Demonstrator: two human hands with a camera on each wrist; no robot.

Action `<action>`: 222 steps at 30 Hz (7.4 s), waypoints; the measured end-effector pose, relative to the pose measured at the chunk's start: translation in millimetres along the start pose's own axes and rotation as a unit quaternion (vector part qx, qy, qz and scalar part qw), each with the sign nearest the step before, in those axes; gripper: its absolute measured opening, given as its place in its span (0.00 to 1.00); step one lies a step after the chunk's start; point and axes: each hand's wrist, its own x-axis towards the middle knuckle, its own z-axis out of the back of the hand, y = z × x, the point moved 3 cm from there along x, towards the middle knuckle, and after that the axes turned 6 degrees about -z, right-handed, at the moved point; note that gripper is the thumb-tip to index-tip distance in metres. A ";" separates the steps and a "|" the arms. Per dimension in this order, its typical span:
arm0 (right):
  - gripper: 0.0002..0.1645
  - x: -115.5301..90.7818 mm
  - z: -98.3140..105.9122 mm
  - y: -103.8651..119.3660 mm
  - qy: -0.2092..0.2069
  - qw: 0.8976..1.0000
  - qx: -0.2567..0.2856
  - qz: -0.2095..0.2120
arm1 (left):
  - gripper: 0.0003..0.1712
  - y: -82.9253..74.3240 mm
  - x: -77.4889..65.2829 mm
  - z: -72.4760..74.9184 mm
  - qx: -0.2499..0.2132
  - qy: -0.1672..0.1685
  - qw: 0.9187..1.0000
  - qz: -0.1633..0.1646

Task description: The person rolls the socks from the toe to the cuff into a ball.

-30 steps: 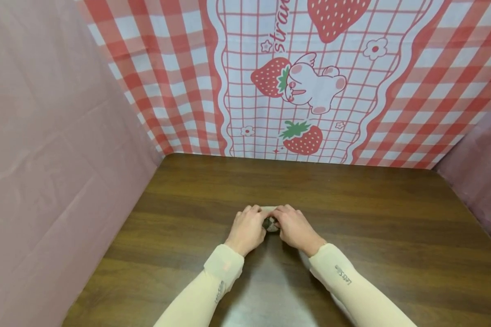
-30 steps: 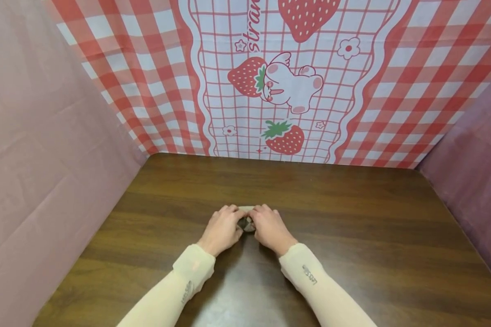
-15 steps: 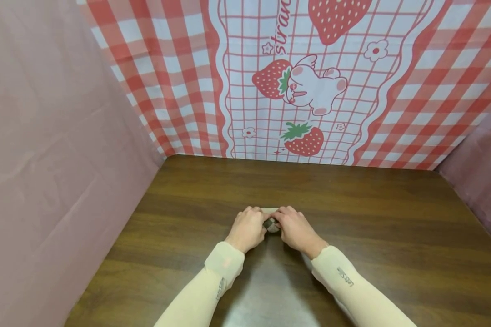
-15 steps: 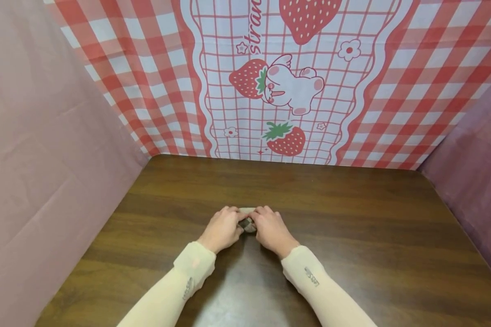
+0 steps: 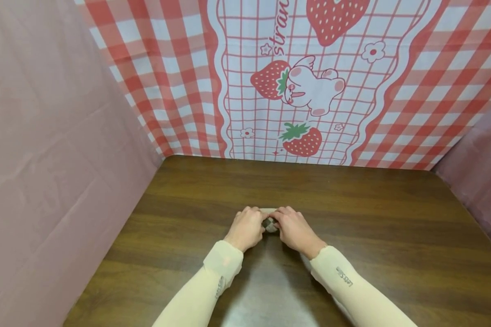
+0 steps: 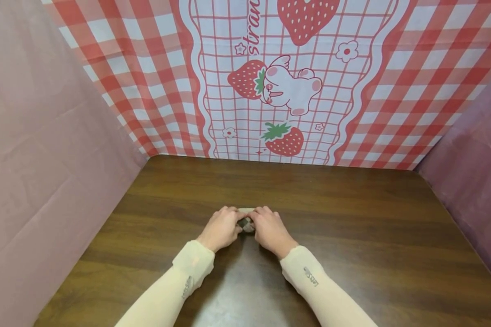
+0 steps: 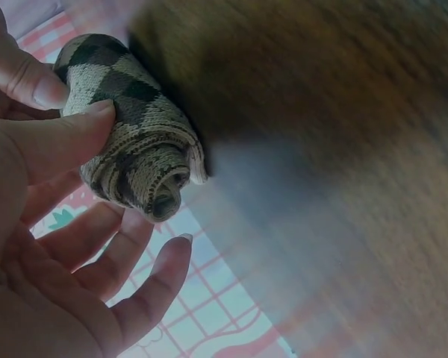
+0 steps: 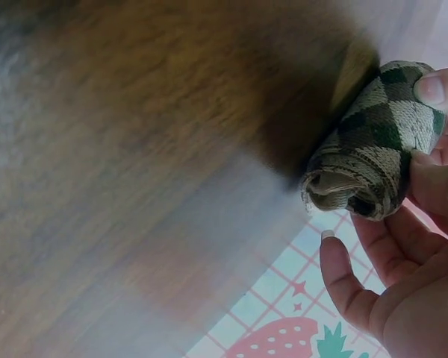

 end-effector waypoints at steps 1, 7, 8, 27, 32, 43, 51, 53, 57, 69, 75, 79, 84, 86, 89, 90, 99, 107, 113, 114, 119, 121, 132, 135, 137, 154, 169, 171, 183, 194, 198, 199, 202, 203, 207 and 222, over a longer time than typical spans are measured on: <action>0.13 0.1 0.4 0.0 -0.001 1.000 0.003 0.000 | 0.22 0.1 0.3 0.0 -0.001 0.001 1.000 0.001; 0.12 -1.6 4.0 -0.8 -0.006 1.000 0.009 -0.004 | 0.22 -0.1 2.0 -0.4 -0.009 0.010 1.000 0.008; 0.12 -2.3 5.3 -0.8 -0.008 1.000 0.010 -0.004 | 0.21 -0.3 2.3 -0.5 -0.012 0.011 1.000 0.009; 0.20 -5.0 4.2 -0.9 -0.016 1.000 0.001 0.025 | 0.21 -0.6 2.2 0.3 -0.007 0.015 1.000 0.023; 0.17 -4.0 2.8 -1.1 -0.016 1.000 0.006 0.022 | 0.22 -0.1 0.0 -1.1 -0.016 0.007 1.000 0.023; 0.16 -2.3 3.9 1.3 0.003 1.000 0.001 -0.012 | 0.21 1.2 -2.9 -6.7 -0.019 -0.016 1.000 0.006; 0.19 3.2 1.7 6.2 0.026 0.999 -0.011 -0.021 | 0.27 5.7 -8.5 -8.2 -0.055 -0.009 0.998 0.021; 0.20 3.6 1.3 7.0 0.033 0.999 -0.016 -0.024 | 0.30 5.7 -9.2 -8.2 -0.064 -0.013 0.997 0.029; 0.23 3.8 0.7 8.2 0.037 0.999 -0.024 -0.030 | 0.31 4.2 -8.9 -7.0 -0.054 -0.039 0.997 0.031; 0.24 3.1 0.1 6.3 0.029 0.998 -0.042 -0.029 | 0.22 1.7 -4.5 -5.9 -0.047 -0.054 0.997 -0.006; 0.26 2.5 -1.1 3.7 0.046 0.998 -0.040 -0.032 | 0.20 1.9 -2.7 -6.9 -0.043 -0.042 0.998 -0.004; 0.26 2.9 -4.1 3.8 0.041 0.998 -0.039 -0.025 | 0.20 2.9 -2.1 -7.5 -0.032 -0.042 0.999 -0.002; 0.27 5.6 -6.1 4.1 0.036 0.998 -0.044 -0.025 | 0.21 4.6 -0.2 -6.7 -0.021 -0.044 0.999 -0.008; 0.26 6.3 -5.9 4.0 0.038 0.998 -0.045 -0.027 | 0.22 4.8 1.1 -6.3 -0.016 -0.041 0.999 -0.012; 0.26 6.7 -5.3 3.4 0.038 0.998 -0.043 -0.031 | 0.23 4.9 3.9 -7.0 -0.004 -0.035 0.999 -0.017; 0.26 6.7 -4.8 3.4 0.040 0.998 -0.043 -0.031 | 0.23 5.0 4.5 -7.2 -0.002 -0.034 0.999 -0.018; 0.18 6.9 6.6 3.0 0.029 0.999 -0.006 -0.021 | 0.20 9.8 8.1 -6.3 -0.025 -0.033 0.999 -0.023; 0.15 8.5 13.1 4.2 0.017 1.000 -0.016 0.014 | 0.22 14.0 12.7 -3.3 -0.071 0.001 0.997 -0.009; 0.18 7.7 11.0 4.8 0.022 0.999 -0.017 0.020 | 0.20 13.3 12.7 -2.9 -0.088 0.021 0.996 -0.005; 0.18 7.8 10.8 5.0 0.020 0.999 -0.015 0.021 | 0.19 13.5 12.6 -2.8 -0.092 0.023 0.995 -0.005; 0.18 7.7 8.5 4.1 0.018 0.999 -0.019 0.024 | 0.19 15.5 12.4 -3.0 -0.129 0.037 0.991 0.000; 0.18 8.3 7.7 4.0 0.024 0.999 -0.021 0.023 | 0.18 15.8 12.3 -2.4 -0.139 0.041 0.989 0.002; 0.16 15.5 8.7 1.2 0.088 0.996 -0.015 -0.015 | 0.27 8.9 8.3 1.8 -0.093 0.036 0.995 0.014; 0.13 16.8 10.0 0.9 0.105 0.994 -0.011 -0.019 | 0.30 5.7 7.5 4.6 -0.085 0.024 0.996 0.014; 0.13 18.1 11.1 1.3 0.119 0.993 -0.002 -0.022 | 0.28 4.3 6.9 5.4 -0.085 0.019 0.996 0.013; 0.24 45.4 19.7 -1.4 0.309 0.939 0.105 -0.107 | 0.15 0.0 4.7 -0.8 -0.133 0.026 0.991 0.007; 0.16 53.4 15.9 -13.9 0.341 0.921 0.149 -0.116 | 0.15 1.7 3.6 0.3 -0.135 0.026 0.991 0.002; 0.14 54.7 14.1 -12.3 0.343 0.919 0.153 -0.115 | 0.14 3.8 1.3 0.4 -0.132 0.026 0.991 0.004; 0.12 53.4 11.0 -5.2 0.357 0.918 0.129 -0.119 | 0.14 4.8 -5.6 -2.3 -0.130 0.012 0.991 -0.004; 0.13 52.8 10.2 -4.5 0.359 0.914 0.138 -0.128 | 0.15 4.2 -9.5 -2.9 -0.125 -0.002 0.992 -0.002; 0.14 52.8 8.7 -5.7 0.367 0.909 0.142 -0.139 | 0.16 3.8 -9.6 -4.2 -0.121 -0.004 0.993 -0.006; 0.14 52.5 8.2 -6.4 0.368 0.907 0.144 -0.144 | 0.15 3.4 -9.5 -4.6 -0.121 -0.005 0.993 -0.008; 0.16 52.0 7.0 -8.9 0.374 0.903 0.144 -0.153 | 0.15 1.8 -9.5 -4.7 -0.120 -0.009 0.993 -0.015; 0.16 51.8 6.7 -9.6 0.375 0.902 0.145 -0.156 | 0.15 1.3 -9.4 -4.9 -0.120 -0.011 0.993 -0.017; 0.19 52.0 4.9 -11.7 0.380 0.900 0.147 -0.156 | 0.15 0.7 -8.9 -4.2 -0.113 -0.011 0.993 -0.029; 0.15 32.8 13.9 -21.3 0.359 0.897 0.201 -0.160 | 0.20 -8.2 -10.4 -3.1 -0.046 -0.013 0.993 -0.104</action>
